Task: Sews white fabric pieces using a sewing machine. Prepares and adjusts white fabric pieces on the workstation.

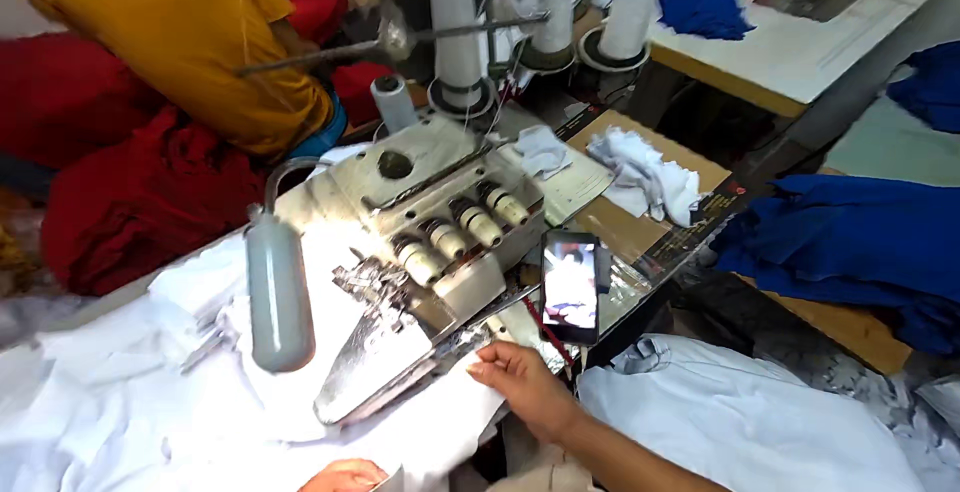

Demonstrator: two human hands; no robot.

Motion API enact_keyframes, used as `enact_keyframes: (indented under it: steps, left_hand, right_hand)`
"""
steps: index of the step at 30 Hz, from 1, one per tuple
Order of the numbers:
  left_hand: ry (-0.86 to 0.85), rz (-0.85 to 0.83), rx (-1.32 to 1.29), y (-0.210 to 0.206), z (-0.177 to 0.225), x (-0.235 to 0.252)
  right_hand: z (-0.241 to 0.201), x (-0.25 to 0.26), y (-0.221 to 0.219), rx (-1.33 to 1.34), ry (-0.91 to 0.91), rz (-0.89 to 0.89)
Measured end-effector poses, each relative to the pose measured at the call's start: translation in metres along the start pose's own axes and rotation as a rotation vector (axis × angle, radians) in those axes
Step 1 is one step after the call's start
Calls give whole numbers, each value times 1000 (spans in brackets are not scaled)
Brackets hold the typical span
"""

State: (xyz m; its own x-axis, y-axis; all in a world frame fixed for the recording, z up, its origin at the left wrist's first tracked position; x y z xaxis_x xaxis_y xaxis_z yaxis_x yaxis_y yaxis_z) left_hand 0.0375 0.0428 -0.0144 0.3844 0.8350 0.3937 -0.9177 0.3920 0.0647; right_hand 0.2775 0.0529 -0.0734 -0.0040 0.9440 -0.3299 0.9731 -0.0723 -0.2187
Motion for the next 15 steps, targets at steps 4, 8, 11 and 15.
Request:
enact_keyframes:
  steps: [4, 8, 11, 15]
  left_hand:
    - [-81, -110, 75, -28, 48, 41]
    - [48, -21, 135, -48, 21, 50]
    - [-28, -252, -253, -80, 52, 54]
    - [23, -150, 70, -72, 33, 54]
  right_hand:
    - [-3, -10, -19, 195, -249, -97]
    - [3, -10, -27, 106, -155, -101]
    - [-1, -13, -27, 102, -132, -119]
    - [-1, -15, -28, 146, -188, -146]
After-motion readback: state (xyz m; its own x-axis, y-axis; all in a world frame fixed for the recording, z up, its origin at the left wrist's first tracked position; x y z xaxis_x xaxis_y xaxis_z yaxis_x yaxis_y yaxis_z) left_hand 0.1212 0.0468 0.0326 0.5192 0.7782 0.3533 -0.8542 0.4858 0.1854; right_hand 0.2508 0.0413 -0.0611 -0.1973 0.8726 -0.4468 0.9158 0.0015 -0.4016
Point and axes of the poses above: each hand's wrist, its own x-axis towards the middle knuckle, its own y-axis out of the back of the hand, z = x × y, the point moved 7 cm from there along x, towards the middle knuckle, and after that the axes turned 9 degrees about -y, right-handed, at the moved point
